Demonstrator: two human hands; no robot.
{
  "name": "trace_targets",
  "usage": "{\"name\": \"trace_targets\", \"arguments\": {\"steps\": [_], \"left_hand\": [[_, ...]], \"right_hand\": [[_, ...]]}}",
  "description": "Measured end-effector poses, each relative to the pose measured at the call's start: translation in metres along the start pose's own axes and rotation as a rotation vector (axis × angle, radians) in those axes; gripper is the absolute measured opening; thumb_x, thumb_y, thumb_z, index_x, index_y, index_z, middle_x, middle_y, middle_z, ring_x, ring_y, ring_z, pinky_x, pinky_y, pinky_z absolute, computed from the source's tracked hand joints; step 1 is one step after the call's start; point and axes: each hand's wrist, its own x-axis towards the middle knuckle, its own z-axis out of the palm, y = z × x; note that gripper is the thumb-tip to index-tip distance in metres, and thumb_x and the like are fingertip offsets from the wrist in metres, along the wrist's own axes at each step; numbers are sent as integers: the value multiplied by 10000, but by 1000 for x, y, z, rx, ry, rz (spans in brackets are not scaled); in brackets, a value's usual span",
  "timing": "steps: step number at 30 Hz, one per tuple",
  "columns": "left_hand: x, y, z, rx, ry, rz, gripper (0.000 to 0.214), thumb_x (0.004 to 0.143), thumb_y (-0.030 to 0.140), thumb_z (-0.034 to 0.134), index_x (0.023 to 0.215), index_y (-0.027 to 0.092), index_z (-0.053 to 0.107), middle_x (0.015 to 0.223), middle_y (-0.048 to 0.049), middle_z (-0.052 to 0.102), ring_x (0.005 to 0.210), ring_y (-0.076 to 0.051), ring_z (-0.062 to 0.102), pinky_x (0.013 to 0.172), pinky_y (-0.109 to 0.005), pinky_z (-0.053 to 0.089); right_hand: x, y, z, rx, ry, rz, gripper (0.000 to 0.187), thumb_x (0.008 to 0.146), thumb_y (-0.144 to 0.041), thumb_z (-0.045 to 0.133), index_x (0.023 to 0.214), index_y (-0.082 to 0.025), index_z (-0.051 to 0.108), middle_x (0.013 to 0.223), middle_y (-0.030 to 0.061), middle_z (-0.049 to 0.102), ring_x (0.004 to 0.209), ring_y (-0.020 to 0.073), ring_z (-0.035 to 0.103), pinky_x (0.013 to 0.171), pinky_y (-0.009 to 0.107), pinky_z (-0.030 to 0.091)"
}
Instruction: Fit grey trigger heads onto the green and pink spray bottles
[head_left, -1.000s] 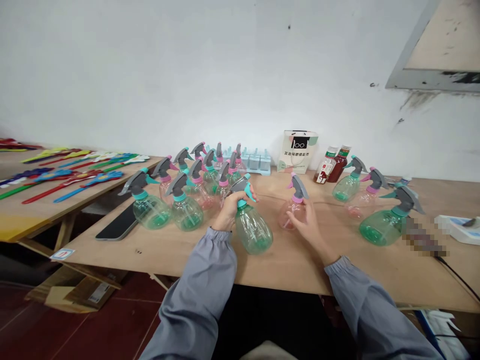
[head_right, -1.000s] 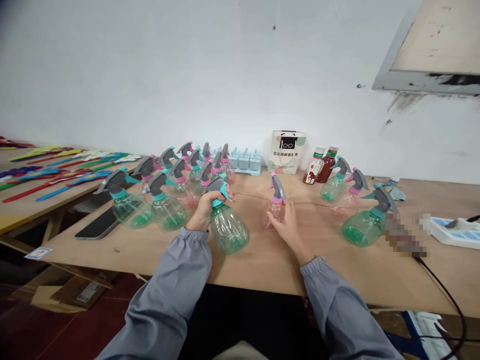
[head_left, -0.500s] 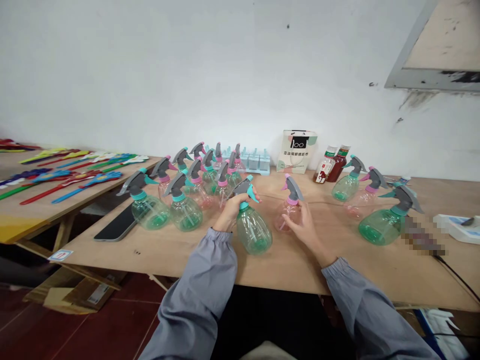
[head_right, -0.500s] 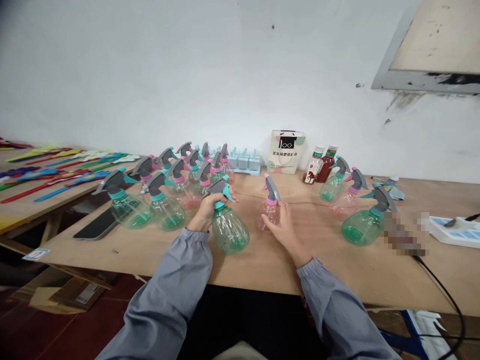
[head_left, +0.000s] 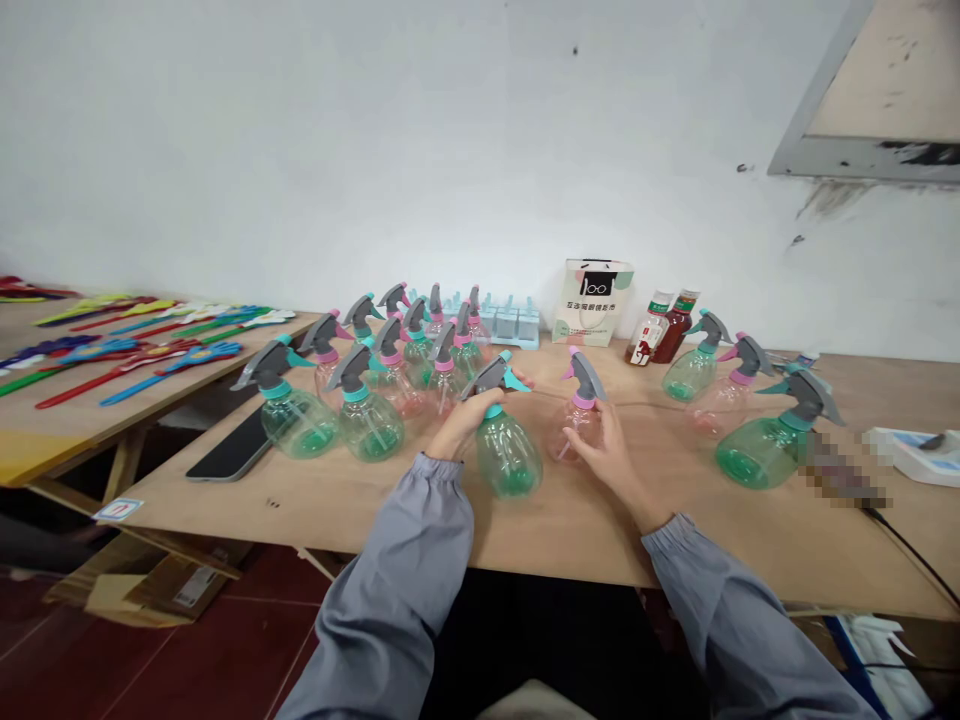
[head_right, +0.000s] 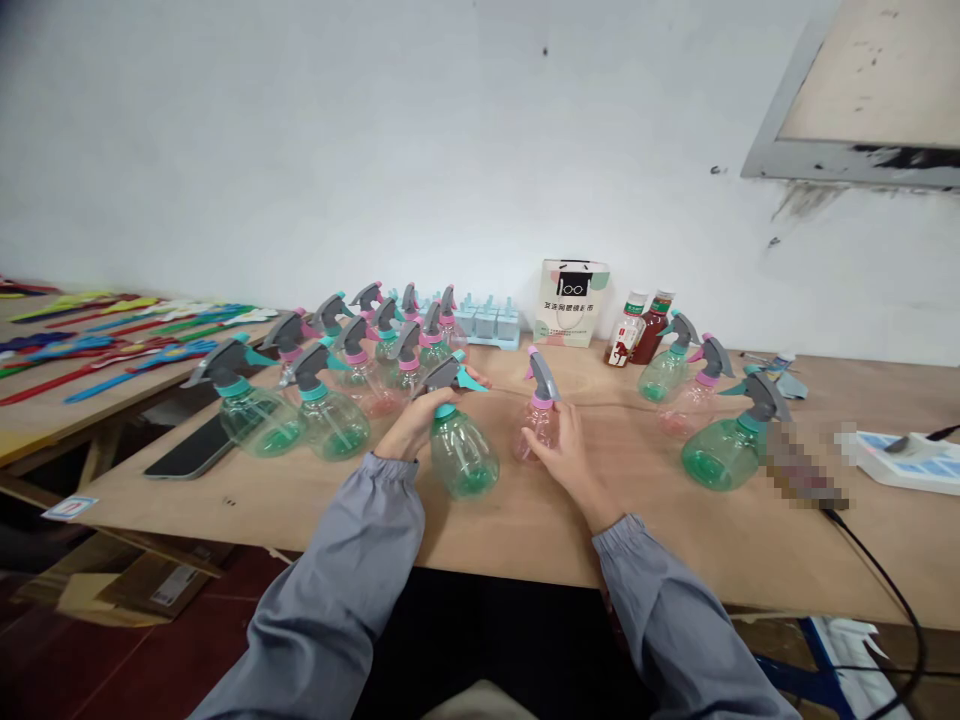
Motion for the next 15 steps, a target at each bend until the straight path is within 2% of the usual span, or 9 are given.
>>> {"name": "trace_targets", "arguments": {"steps": [5, 8, 12, 15], "left_hand": [[0, 0, 1, 36, 27, -12, 168, 509, 291, 572, 644, 195, 604, 700, -39, 698, 822, -237, 692, 778, -344, 536], [-2, 1, -1, 98, 22, 28, 138, 540, 301, 587, 628, 200, 618, 738, -44, 715, 845, -241, 699, 802, -350, 547], [-13, 9, -10, 262, 50, 185, 165, 670, 281, 649, 804, 222, 725, 801, -34, 737, 951, -241, 703, 896, -353, 542], [-25, 21, -31, 415, 211, 267, 212, 725, 305, 704, 911, 220, 759, 781, -18, 718, 925, -223, 690, 871, -328, 539]], "right_hand": [[0, -1, 0, -2, -5, 9, 508, 841, -464, 697, 1262, -234, 531, 1208, 118, 613, 1144, 313, 580, 1011, 540, 472], [1, -3, -1, 1, -10, 7, 506, 841, -466, 697, 1258, -230, 532, 1202, 121, 614, 1141, 315, 580, 1012, 545, 473], [2, -4, -2, 2, -20, 18, 509, 841, -464, 695, 1260, -225, 532, 1218, 123, 609, 1162, 317, 576, 1029, 559, 466], [2, -4, -2, 3, -17, 25, 508, 835, -454, 702, 1260, -230, 536, 1203, 119, 613, 1148, 316, 581, 1017, 567, 474]]}}
